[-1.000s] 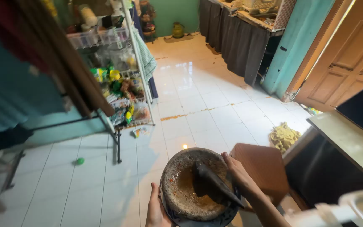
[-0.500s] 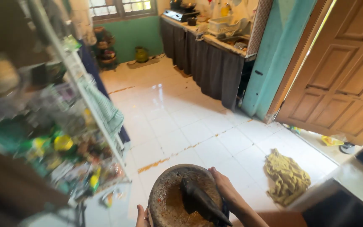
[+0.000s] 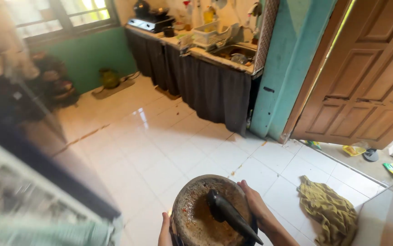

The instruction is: Tidying various rooms, cleaning surfaces, and organizing objects on a desk and shelf.

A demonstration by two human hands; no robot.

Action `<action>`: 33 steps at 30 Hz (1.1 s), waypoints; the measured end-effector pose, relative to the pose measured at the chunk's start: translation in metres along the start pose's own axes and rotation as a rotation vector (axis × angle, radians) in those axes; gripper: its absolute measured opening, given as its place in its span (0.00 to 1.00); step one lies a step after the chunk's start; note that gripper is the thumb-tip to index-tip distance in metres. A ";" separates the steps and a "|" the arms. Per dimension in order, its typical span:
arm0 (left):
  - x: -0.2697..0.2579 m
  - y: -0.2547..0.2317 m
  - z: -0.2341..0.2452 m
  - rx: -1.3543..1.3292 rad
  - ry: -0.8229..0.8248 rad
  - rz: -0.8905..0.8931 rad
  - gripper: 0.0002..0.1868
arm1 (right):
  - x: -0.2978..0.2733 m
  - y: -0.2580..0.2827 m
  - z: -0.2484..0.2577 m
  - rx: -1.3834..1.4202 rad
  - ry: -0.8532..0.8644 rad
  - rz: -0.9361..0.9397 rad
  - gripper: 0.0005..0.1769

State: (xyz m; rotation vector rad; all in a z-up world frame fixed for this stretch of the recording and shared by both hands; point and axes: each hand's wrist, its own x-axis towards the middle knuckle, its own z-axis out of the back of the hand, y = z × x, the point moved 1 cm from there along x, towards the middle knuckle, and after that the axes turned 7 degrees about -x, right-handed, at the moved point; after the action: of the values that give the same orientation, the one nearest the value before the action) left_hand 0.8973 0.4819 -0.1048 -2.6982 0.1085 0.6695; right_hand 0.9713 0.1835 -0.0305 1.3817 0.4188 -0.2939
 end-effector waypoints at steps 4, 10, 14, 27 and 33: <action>0.092 -0.042 -0.088 0.143 -0.140 0.056 0.38 | 0.103 0.060 0.000 0.064 -0.023 -0.003 0.47; 0.353 -0.074 -0.091 0.131 -0.111 0.143 0.40 | 0.269 0.140 0.016 0.071 -0.081 0.059 0.47; 0.481 -0.084 -0.123 0.068 0.082 0.113 0.41 | 0.375 0.201 0.025 0.052 -0.111 0.030 0.47; 0.720 -0.194 -0.431 0.040 0.052 0.398 0.36 | 0.715 0.368 0.065 0.040 -0.300 -0.008 0.45; 0.876 -0.209 -0.532 0.409 0.167 0.397 0.40 | 0.841 0.435 0.117 0.226 -0.396 0.035 0.43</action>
State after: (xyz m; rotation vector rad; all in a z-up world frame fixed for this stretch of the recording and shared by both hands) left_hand 1.9387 0.4954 -0.0064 -2.3417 0.7535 0.4622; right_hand 1.9252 0.1779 -0.0114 1.5057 0.0333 -0.5872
